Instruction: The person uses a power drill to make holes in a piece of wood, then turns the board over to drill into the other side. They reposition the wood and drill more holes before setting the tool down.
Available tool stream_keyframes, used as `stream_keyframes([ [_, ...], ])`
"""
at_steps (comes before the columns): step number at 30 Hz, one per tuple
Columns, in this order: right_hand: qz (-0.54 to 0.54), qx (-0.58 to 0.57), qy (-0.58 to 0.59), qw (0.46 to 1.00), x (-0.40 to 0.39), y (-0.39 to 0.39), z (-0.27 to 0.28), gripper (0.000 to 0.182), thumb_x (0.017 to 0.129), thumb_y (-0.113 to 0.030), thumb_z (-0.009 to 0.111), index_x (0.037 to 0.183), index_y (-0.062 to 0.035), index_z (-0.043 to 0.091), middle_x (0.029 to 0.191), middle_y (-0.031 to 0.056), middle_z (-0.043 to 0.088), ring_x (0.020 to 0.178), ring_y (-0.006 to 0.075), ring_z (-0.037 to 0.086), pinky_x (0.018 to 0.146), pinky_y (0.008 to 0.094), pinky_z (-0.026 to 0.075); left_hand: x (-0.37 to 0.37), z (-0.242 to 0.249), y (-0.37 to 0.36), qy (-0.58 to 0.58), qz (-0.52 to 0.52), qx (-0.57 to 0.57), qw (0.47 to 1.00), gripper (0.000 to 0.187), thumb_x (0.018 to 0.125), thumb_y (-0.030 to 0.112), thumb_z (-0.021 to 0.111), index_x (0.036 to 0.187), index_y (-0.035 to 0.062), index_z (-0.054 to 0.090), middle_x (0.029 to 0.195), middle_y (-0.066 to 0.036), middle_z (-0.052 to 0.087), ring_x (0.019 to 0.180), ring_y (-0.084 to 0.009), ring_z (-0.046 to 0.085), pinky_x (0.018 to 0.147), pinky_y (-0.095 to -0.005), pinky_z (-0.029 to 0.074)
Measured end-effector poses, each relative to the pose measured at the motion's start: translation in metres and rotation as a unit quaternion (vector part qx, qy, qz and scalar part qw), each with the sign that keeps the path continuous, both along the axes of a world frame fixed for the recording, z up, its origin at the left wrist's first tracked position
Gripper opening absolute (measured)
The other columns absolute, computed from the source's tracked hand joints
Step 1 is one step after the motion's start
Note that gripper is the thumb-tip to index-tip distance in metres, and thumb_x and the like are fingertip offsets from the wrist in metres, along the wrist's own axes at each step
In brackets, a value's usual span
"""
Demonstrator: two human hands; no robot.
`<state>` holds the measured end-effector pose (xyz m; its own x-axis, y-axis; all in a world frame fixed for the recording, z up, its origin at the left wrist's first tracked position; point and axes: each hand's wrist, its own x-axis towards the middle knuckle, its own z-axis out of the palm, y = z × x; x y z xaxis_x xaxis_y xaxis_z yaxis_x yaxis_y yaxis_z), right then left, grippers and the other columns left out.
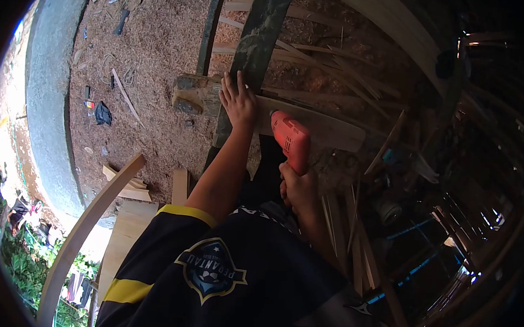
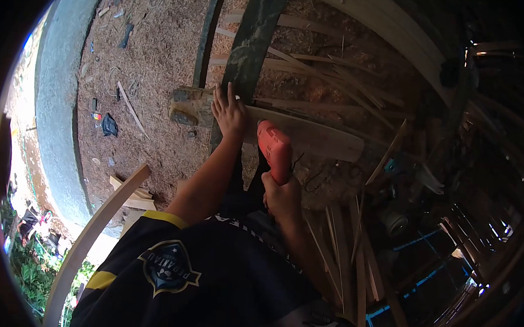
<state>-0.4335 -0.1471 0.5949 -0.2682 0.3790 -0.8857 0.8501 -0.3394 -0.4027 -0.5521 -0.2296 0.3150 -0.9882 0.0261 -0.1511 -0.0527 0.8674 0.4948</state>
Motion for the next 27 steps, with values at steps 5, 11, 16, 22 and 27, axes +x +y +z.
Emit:
stream_keyframes([
  [5,-0.013,-0.024,-0.005,1.000,0.006,0.009,0.013,0.018,0.098,-0.021,0.070,0.094,-0.0049,0.065,0.060,0.0004,0.059,0.042,0.0099,0.054,0.038,0.0304,0.039,0.001,-0.005,-0.002,-0.011,-0.010,0.017,1.000,0.058,0.109,0.027,0.051,0.166,0.0185,0.043,0.175,-0.019,0.031,0.164,-0.0392,0.027,0.130,-0.0596,0.023],
  [11,-0.059,-0.005,0.058,0.997,0.026,0.014,0.036,0.022,0.099,-0.016,0.070,0.111,0.0017,0.068,0.076,0.0045,0.067,0.046,0.0075,0.055,0.040,0.0270,0.038,0.003,-0.011,-0.004,-0.002,-0.022,0.023,1.000,0.059,0.110,0.031,0.051,0.167,0.0164,0.042,0.176,-0.019,0.031,0.164,-0.0384,0.026,0.131,-0.0597,0.021],
  [16,-0.087,0.020,0.109,0.990,0.046,0.021,0.048,0.026,0.099,-0.015,0.069,0.118,0.0020,0.066,0.081,0.0050,0.067,0.047,0.0066,0.055,0.040,0.0264,0.038,0.000,0.011,-0.010,0.077,-0.163,-0.026,0.983,0.064,0.111,0.034,0.049,0.169,0.0103,0.036,0.178,-0.017,0.025,0.166,-0.0355,0.021,0.132,-0.0600,0.018],
  [22,-0.132,0.052,0.154,0.978,0.070,0.026,0.037,0.026,0.099,-0.017,0.069,0.118,0.0001,0.066,0.081,0.0052,0.068,0.046,0.0061,0.053,0.038,0.0258,0.036,0.004,0.023,-0.016,0.120,-0.331,-0.107,0.930,0.064,0.113,0.035,0.039,0.171,0.0104,0.032,0.182,-0.011,0.018,0.169,-0.0273,0.015,0.135,-0.0584,0.011],
  [27,-0.141,0.061,0.171,0.973,0.093,0.025,0.033,0.026,0.099,-0.018,0.069,0.118,0.0000,0.066,0.083,0.0052,0.068,0.045,0.0063,0.053,0.037,0.0256,0.035,0.012,0.023,-0.020,0.139,-0.393,-0.133,0.899,0.066,0.112,0.037,0.042,0.170,0.0064,0.033,0.182,-0.015,0.018,0.170,-0.0302,0.013,0.135,-0.0589,0.004],
])
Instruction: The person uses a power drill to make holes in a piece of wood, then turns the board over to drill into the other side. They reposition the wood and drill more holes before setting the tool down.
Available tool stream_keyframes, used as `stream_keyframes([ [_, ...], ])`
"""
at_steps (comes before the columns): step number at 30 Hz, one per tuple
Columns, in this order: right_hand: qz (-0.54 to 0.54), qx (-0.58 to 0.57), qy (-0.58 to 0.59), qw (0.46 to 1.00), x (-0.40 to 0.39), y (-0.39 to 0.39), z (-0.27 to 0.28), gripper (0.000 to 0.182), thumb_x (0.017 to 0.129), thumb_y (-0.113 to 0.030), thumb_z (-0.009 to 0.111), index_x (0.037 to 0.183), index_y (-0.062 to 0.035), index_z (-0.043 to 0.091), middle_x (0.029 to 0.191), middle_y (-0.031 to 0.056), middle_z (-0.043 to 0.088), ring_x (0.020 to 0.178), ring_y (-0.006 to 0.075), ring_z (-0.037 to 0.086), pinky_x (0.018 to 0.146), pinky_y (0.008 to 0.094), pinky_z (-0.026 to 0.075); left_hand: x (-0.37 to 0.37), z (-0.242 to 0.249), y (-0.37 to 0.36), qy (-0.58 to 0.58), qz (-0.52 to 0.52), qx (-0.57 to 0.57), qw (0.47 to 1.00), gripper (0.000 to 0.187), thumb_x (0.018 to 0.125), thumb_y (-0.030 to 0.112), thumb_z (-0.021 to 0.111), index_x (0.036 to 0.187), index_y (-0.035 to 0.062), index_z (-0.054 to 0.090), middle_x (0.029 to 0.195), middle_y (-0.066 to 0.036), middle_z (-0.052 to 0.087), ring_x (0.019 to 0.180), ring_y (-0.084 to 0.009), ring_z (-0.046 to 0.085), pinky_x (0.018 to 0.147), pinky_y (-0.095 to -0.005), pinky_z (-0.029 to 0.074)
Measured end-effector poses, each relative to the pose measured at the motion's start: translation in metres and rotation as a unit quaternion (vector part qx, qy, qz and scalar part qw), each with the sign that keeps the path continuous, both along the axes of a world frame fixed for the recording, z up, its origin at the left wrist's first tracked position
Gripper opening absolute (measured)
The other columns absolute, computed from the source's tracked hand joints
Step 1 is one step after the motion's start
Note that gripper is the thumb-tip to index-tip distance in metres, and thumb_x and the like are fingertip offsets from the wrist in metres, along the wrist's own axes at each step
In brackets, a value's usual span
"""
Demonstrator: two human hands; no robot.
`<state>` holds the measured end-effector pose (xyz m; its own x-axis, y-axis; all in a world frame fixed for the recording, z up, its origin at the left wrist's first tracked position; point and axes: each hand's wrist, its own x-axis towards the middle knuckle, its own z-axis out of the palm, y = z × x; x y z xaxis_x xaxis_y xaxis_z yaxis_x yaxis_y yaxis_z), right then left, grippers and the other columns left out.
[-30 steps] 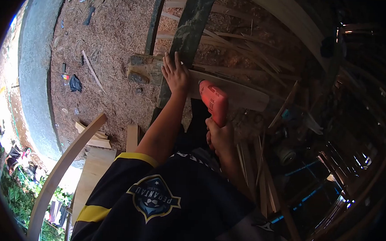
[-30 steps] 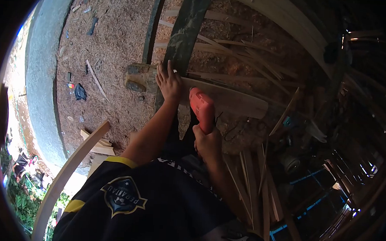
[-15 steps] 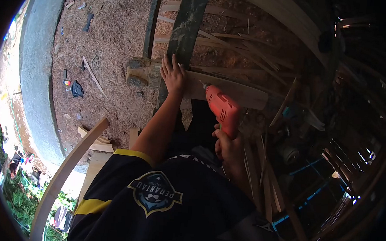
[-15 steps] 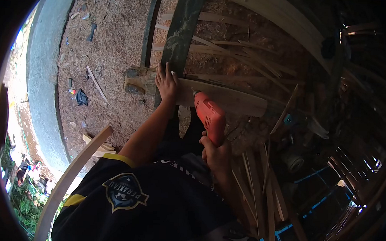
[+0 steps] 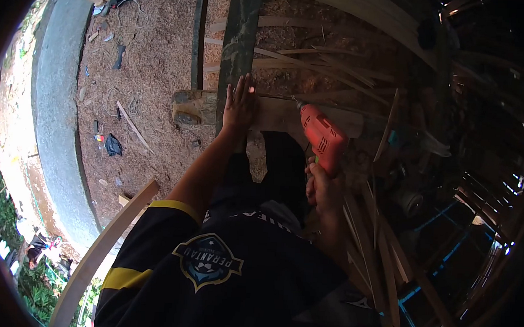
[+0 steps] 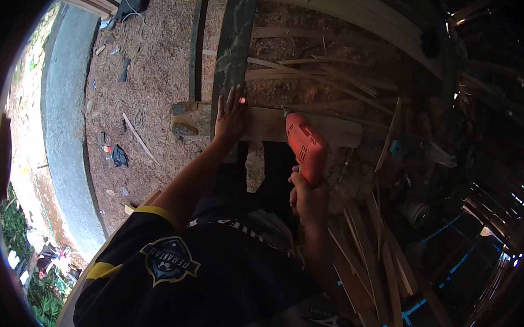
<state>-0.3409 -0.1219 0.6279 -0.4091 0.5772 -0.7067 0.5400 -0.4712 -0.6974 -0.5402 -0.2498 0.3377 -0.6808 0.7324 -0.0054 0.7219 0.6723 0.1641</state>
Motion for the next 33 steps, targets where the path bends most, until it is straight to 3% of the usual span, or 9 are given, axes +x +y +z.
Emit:
stream_keyframes([
  [10,-0.027,0.002,0.014,1.000,0.083,-0.008,-0.004,0.024,0.099,-0.018,0.069,0.114,0.0000,0.067,0.070,0.0034,0.064,0.043,0.0069,0.051,0.036,0.0261,0.034,0.076,0.013,0.001,-0.066,-0.044,0.012,0.997,0.070,0.112,0.041,0.046,0.171,0.0048,0.030,0.179,-0.016,0.025,0.167,-0.0323,0.019,0.136,-0.0544,0.013],
  [13,-0.020,0.003,0.014,1.000,0.125,-0.001,-0.008,0.023,0.098,-0.019,0.070,0.112,-0.0004,0.067,0.062,0.0016,0.059,0.041,0.0075,0.049,0.036,0.0262,0.034,0.090,0.011,-0.004,-0.233,-0.294,0.060,0.925,0.081,0.107,0.041,0.057,0.172,0.0034,0.026,0.179,-0.018,0.024,0.167,-0.0343,0.020,0.136,-0.0507,0.014],
  [17,-0.017,-0.001,-0.001,1.000,0.175,0.007,0.001,0.023,0.098,-0.019,0.070,0.112,-0.0010,0.067,0.057,0.0004,0.056,0.040,0.0077,0.048,0.036,0.0261,0.034,0.092,0.020,0.005,-0.024,0.057,0.123,0.990,0.087,0.106,0.050,0.059,0.174,0.0095,0.022,0.182,-0.012,0.020,0.168,-0.0287,0.019,0.137,-0.0484,0.016],
  [20,-0.021,0.003,0.007,1.000,0.210,0.007,0.003,0.022,0.098,-0.019,0.069,0.111,-0.0016,0.067,0.058,0.0004,0.056,0.039,0.0076,0.047,0.036,0.0263,0.034,0.105,0.055,-0.001,-0.027,0.001,-0.101,0.995,0.088,0.106,0.049,0.059,0.174,0.0088,0.022,0.182,-0.012,0.020,0.168,-0.0291,0.019,0.137,-0.0488,0.016],
  [21,-0.026,0.004,0.004,1.000,0.218,0.008,0.004,0.021,0.098,-0.019,0.069,0.110,-0.0017,0.067,0.058,0.0003,0.056,0.039,0.0076,0.047,0.035,0.0265,0.033,0.105,0.029,-0.012,-0.075,-0.144,-0.024,0.986,0.090,0.105,0.054,0.059,0.173,0.0083,0.022,0.182,-0.014,0.019,0.168,-0.0310,0.018,0.137,-0.0486,0.014],
  [25,-0.047,-0.001,0.005,0.999,0.248,0.011,0.004,0.021,0.098,-0.018,0.069,0.111,-0.0016,0.066,0.060,0.0004,0.056,0.038,0.0072,0.046,0.035,0.0267,0.033,0.101,0.018,-0.015,-0.180,-0.234,0.020,0.955,0.092,0.105,0.058,0.057,0.174,0.0088,0.021,0.181,-0.015,0.020,0.168,-0.0311,0.017,0.137,-0.0485,0.014],
  [28,-0.029,-0.020,0.000,0.999,0.268,0.017,0.004,0.023,0.098,-0.018,0.069,0.114,-0.0009,0.066,0.068,0.0025,0.061,0.040,0.0071,0.048,0.034,0.0267,0.033,0.110,0.019,-0.016,0.046,0.048,0.044,0.997,0.088,0.105,0.058,0.057,0.173,0.0117,0.025,0.180,-0.015,0.022,0.168,-0.0302,0.018,0.137,-0.0480,0.016],
  [31,-0.050,0.002,0.027,0.998,0.270,0.014,0.004,0.024,0.098,-0.017,0.068,0.115,-0.0003,0.067,0.077,0.0044,0.065,0.041,0.0072,0.050,0.034,0.0268,0.034,0.140,0.011,-0.023,-0.159,-0.304,-0.053,0.938,0.081,0.106,0.052,0.058,0.170,0.0103,0.033,0.180,-0.017,0.023,0.167,-0.0319,0.021,0.137,-0.0481,0.016],
  [33,-0.046,0.005,0.042,0.998,0.271,0.017,0.003,0.024,0.098,-0.017,0.068,0.115,0.0001,0.067,0.080,0.0047,0.066,0.042,0.0073,0.051,0.034,0.0268,0.034,0.151,0.016,-0.029,-0.124,-0.264,-0.016,0.956,0.083,0.105,0.050,0.061,0.170,0.0085,0.033,0.180,-0.017,0.023,0.167,-0.0318,0.020,0.137,-0.0481,0.016],
])
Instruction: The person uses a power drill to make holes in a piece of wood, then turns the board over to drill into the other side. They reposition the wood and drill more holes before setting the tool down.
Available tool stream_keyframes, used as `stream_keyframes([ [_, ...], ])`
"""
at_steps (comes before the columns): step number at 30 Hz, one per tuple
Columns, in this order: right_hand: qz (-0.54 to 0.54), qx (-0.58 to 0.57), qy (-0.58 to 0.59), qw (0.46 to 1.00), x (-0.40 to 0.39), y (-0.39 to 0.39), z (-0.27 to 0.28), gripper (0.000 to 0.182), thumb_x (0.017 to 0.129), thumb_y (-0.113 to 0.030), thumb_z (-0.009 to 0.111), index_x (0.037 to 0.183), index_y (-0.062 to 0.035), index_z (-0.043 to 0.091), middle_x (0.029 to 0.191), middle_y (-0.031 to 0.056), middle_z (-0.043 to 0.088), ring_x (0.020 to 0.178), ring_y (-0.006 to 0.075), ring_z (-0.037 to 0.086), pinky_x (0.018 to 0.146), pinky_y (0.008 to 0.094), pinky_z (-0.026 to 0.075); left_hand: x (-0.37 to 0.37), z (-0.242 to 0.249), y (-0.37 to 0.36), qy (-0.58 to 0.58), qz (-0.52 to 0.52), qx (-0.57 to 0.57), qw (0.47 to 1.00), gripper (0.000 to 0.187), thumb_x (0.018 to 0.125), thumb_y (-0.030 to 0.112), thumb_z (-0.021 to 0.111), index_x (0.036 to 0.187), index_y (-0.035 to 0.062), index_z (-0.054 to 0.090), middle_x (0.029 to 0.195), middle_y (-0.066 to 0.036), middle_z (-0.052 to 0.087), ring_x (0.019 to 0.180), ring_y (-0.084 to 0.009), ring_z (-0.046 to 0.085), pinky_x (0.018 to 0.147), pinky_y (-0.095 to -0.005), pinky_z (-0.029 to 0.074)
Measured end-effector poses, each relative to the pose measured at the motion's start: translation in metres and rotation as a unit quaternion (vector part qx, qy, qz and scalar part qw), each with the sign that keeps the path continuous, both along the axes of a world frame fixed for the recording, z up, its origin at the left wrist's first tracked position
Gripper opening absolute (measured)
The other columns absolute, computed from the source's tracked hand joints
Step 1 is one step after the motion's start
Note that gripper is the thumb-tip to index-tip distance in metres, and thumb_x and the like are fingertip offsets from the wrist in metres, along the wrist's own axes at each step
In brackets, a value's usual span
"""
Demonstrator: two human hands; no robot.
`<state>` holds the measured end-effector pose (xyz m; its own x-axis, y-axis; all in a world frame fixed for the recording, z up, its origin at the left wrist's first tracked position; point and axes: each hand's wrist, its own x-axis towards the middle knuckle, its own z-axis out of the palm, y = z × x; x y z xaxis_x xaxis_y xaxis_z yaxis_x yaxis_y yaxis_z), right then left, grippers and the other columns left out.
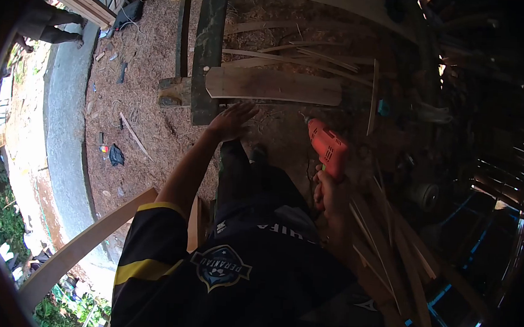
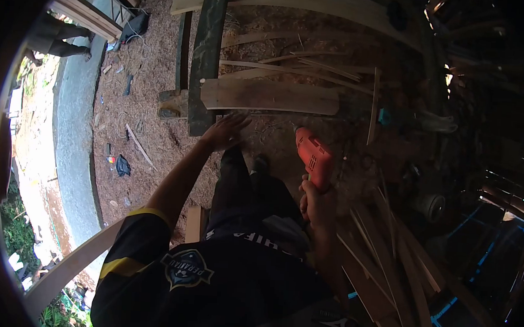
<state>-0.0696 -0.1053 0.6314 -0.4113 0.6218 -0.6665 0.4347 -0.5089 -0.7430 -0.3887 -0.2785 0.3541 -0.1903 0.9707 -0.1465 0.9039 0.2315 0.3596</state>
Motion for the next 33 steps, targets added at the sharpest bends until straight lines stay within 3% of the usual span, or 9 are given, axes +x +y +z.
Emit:
stream_keyframes([
  [4,0.032,0.005,0.025,0.999,-0.003,0.003,0.001,0.023,0.098,-0.014,0.067,0.115,0.0014,0.067,0.081,0.0046,0.066,0.042,0.0076,0.051,0.034,0.0269,0.034,-0.019,0.008,0.004,0.097,0.300,0.109,0.943,0.090,0.100,0.046,0.069,0.171,0.0059,0.029,0.180,-0.016,0.022,0.167,-0.0306,0.021,0.137,-0.0475,0.016],
  [7,0.040,0.008,0.033,0.999,-0.016,0.002,0.009,0.023,0.097,-0.013,0.068,0.114,0.0022,0.066,0.079,0.0042,0.065,0.042,0.0076,0.051,0.035,0.0270,0.034,-0.026,0.028,0.008,0.077,0.251,-0.053,0.963,0.093,0.100,0.046,0.069,0.172,0.0061,0.025,0.180,-0.015,0.022,0.167,-0.0299,0.021,0.137,-0.0470,0.016],
  [8,0.041,0.009,0.033,0.999,-0.019,0.001,0.009,0.023,0.097,-0.013,0.068,0.114,0.0022,0.066,0.079,0.0042,0.065,0.042,0.0076,0.051,0.035,0.0270,0.034,-0.036,0.037,0.004,0.027,0.053,-0.072,0.996,0.094,0.101,0.048,0.067,0.173,0.0071,0.022,0.181,-0.013,0.022,0.167,-0.0274,0.020,0.137,-0.0480,0.014],
  [11,0.069,0.007,0.046,0.997,-0.029,-0.002,0.010,0.022,0.097,-0.012,0.068,0.113,0.0026,0.066,0.079,0.0043,0.065,0.041,0.0078,0.052,0.035,0.0274,0.035,-0.044,0.023,-0.003,0.027,-0.108,-0.007,0.994,0.092,0.101,0.050,0.066,0.172,0.0063,0.026,0.181,-0.011,0.024,0.167,-0.0251,0.022,0.137,-0.0476,0.014],
  [12,0.076,0.004,0.036,0.996,-0.032,-0.004,0.011,0.021,0.097,-0.012,0.069,0.112,0.0025,0.066,0.076,0.0036,0.064,0.041,0.0079,0.051,0.036,0.0274,0.035,-0.050,0.015,-0.008,0.029,-0.108,-0.006,0.994,0.092,0.101,0.050,0.066,0.172,0.0063,0.026,0.181,-0.011,0.024,0.167,-0.0251,0.022,0.137,-0.0476,0.014],
  [14,0.079,0.000,0.023,0.997,-0.038,-0.011,0.015,0.021,0.097,-0.013,0.069,0.111,0.0024,0.066,0.072,0.0030,0.062,0.041,0.0080,0.051,0.036,0.0275,0.035,-0.056,-0.002,-0.020,0.147,0.239,-0.024,0.960,0.086,0.103,0.050,0.063,0.171,0.0089,0.031,0.179,-0.010,0.028,0.166,-0.0232,0.025,0.137,-0.0478,0.015],
  [18,0.080,-0.009,0.024,0.996,-0.053,-0.025,0.019,0.021,0.098,-0.014,0.069,0.111,0.0022,0.066,0.064,0.0010,0.058,0.041,0.0080,0.051,0.036,0.0274,0.035,-0.063,0.026,-0.025,0.137,0.212,-0.019,0.967,0.078,0.104,0.046,0.062,0.169,0.0109,0.037,0.177,-0.008,0.034,0.165,-0.0232,0.028,0.137,-0.0484,0.017],
  [20,0.081,-0.009,0.015,0.997,-0.062,-0.032,0.015,0.022,0.098,-0.015,0.069,0.111,0.0021,0.067,0.061,0.0004,0.057,0.041,0.0080,0.051,0.036,0.0274,0.035,-0.068,0.030,-0.030,0.066,0.013,-0.020,0.998,0.074,0.103,0.041,0.065,0.166,0.0108,0.042,0.174,-0.008,0.039,0.163,-0.0231,0.031,0.136,-0.0500,0.020],
  [33,0.015,-0.027,0.031,0.999,-0.123,-0.082,-0.007,0.023,0.099,-0.016,0.069,0.115,0.0012,0.065,0.081,0.0055,0.065,0.044,0.0083,0.053,0.036,0.0271,0.037,-0.105,0.015,-0.029,0.087,0.137,0.041,0.986,0.075,0.097,0.035,0.073,0.160,0.0042,0.047,0.171,-0.013,0.040,0.160,-0.0296,0.035,0.135,-0.0517,0.024],
])
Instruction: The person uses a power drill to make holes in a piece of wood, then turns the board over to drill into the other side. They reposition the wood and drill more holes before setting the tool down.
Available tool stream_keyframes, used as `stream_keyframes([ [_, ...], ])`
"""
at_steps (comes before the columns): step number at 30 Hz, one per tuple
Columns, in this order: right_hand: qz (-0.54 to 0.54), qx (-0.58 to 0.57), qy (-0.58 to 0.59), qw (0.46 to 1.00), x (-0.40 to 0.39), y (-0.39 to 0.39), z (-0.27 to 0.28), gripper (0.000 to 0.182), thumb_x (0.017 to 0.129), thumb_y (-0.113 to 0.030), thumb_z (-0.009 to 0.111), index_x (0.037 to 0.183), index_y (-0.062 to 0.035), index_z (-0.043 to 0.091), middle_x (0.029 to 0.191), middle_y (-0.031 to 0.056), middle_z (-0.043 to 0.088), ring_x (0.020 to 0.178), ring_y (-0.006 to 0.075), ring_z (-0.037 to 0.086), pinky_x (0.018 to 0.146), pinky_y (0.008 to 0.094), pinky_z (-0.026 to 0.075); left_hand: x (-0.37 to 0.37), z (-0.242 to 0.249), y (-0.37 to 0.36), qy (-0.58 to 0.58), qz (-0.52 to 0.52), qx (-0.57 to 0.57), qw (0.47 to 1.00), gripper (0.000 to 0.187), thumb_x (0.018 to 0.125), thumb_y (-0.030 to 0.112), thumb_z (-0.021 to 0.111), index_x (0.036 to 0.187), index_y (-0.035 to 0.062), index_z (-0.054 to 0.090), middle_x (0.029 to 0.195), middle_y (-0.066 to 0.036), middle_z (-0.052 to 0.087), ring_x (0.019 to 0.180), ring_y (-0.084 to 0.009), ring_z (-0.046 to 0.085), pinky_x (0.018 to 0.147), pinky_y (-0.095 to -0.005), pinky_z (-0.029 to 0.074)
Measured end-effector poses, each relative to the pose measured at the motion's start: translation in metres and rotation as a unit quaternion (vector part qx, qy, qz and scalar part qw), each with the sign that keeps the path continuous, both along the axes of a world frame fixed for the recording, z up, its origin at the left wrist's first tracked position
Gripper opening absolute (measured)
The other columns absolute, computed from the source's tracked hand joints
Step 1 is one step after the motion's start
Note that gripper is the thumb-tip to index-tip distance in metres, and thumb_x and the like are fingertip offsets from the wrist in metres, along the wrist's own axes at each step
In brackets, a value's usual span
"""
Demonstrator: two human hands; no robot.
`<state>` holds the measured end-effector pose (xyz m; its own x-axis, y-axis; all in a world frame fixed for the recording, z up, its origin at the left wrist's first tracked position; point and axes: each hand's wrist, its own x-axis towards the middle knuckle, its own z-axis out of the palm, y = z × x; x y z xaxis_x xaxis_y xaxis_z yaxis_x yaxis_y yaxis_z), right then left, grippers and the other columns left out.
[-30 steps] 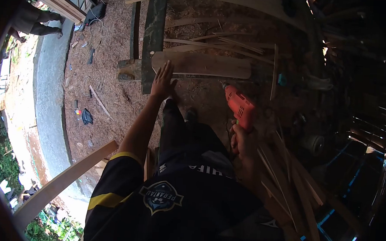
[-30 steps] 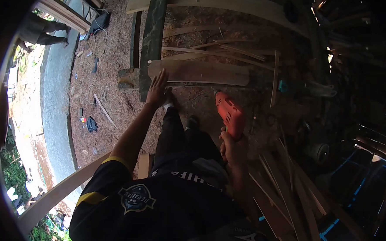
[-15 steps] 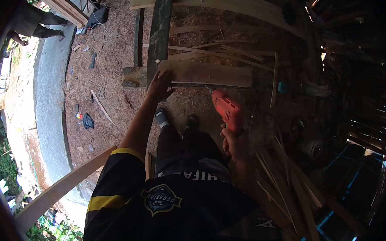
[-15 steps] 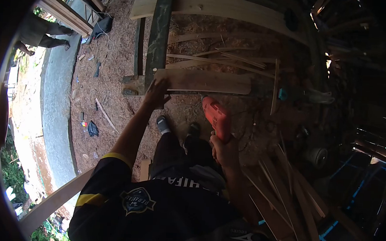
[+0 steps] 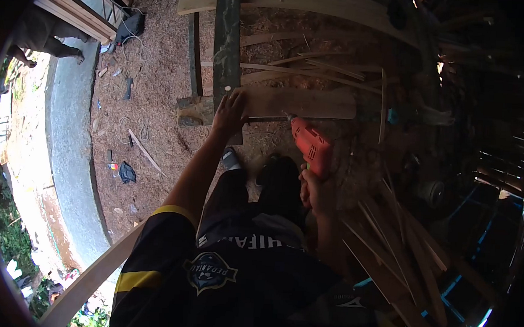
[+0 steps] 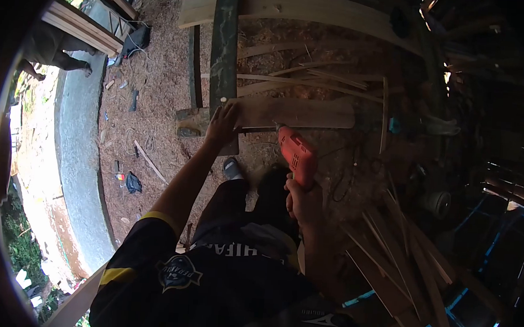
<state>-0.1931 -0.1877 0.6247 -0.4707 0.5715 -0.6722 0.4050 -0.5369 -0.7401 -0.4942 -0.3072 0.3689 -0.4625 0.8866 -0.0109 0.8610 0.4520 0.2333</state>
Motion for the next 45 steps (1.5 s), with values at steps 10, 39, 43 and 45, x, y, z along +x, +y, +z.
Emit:
stream_keyframes([
  [10,0.036,-0.014,-0.009,0.999,-0.058,0.035,-0.027,0.021,0.097,-0.015,0.069,0.112,-0.0001,0.067,0.075,0.0034,0.064,0.041,0.0087,0.051,0.035,0.0275,0.036,-0.017,0.014,0.037,-0.016,0.044,-0.034,0.998,0.059,0.099,0.032,0.069,0.150,0.0058,0.055,0.147,-0.013,0.053,0.139,-0.0312,0.052,0.120,-0.0504,0.039],
  [39,0.045,-0.018,0.009,0.999,-0.070,0.075,-0.036,0.019,0.099,-0.015,0.069,0.111,-0.0008,0.066,0.077,0.0032,0.063,0.045,0.0091,0.054,0.037,0.0288,0.038,-0.024,0.009,0.046,0.006,0.056,-0.047,0.997,0.064,0.102,0.031,0.064,0.160,0.0087,0.047,0.133,-0.016,0.057,0.134,-0.0366,0.054,0.131,-0.0637,0.023],
  [43,0.036,-0.024,0.002,0.999,-0.071,0.076,-0.039,0.019,0.099,-0.015,0.069,0.110,-0.0006,0.066,0.077,0.0036,0.064,0.044,0.0094,0.054,0.038,0.0288,0.039,-0.026,0.024,0.033,-0.059,0.032,-0.072,0.995,0.058,0.104,0.030,0.063,0.157,0.0088,0.050,0.151,-0.016,0.053,0.147,-0.0345,0.047,0.133,-0.0611,0.022],
  [45,0.032,-0.019,0.008,0.999,-0.071,0.076,-0.041,0.019,0.099,-0.015,0.069,0.110,-0.0005,0.066,0.077,0.0036,0.064,0.044,0.0094,0.054,0.038,0.0288,0.039,-0.018,0.024,0.012,-0.084,0.015,-0.049,0.995,0.057,0.104,0.029,0.063,0.157,0.0113,0.051,0.159,-0.015,0.049,0.153,-0.0343,0.043,0.134,-0.0602,0.021],
])
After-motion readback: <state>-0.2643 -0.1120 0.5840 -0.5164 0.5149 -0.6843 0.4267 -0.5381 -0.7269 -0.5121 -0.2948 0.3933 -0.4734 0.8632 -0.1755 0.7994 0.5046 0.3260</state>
